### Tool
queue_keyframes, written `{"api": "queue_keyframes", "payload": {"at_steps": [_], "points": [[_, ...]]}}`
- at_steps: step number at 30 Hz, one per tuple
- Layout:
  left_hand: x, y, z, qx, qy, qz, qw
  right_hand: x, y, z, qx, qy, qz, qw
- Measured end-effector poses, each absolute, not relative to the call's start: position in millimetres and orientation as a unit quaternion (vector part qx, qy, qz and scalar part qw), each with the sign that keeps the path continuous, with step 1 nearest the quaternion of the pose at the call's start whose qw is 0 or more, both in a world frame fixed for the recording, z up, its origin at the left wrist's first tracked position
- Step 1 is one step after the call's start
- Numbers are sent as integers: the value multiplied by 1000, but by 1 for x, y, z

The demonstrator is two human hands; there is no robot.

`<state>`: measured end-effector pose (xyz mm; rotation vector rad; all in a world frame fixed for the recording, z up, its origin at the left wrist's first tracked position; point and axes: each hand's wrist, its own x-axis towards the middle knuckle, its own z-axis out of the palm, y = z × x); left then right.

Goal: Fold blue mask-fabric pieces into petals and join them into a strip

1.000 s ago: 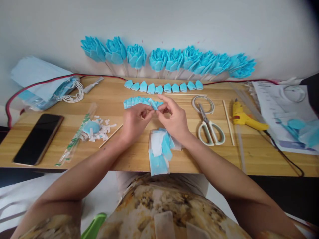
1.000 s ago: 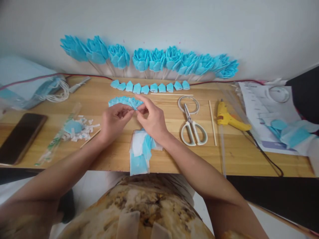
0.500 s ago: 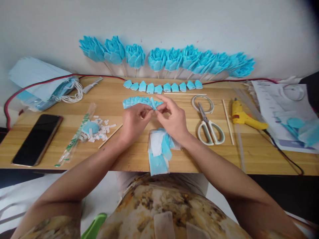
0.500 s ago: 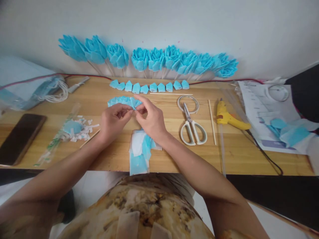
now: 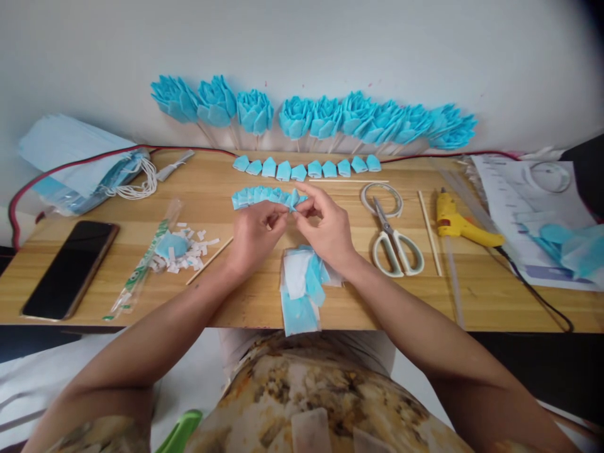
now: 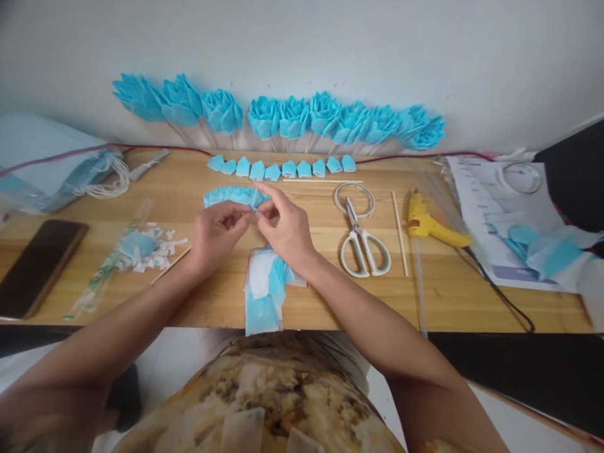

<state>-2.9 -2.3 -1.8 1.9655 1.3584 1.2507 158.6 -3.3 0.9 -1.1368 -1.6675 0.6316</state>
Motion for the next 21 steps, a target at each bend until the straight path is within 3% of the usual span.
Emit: {"api": "queue_keyframes", "payload": {"at_steps": [21], "points": [[-2, 1, 2, 662, 506, 463, 300, 160, -2, 5, -460, -675, 304, 491]]}}
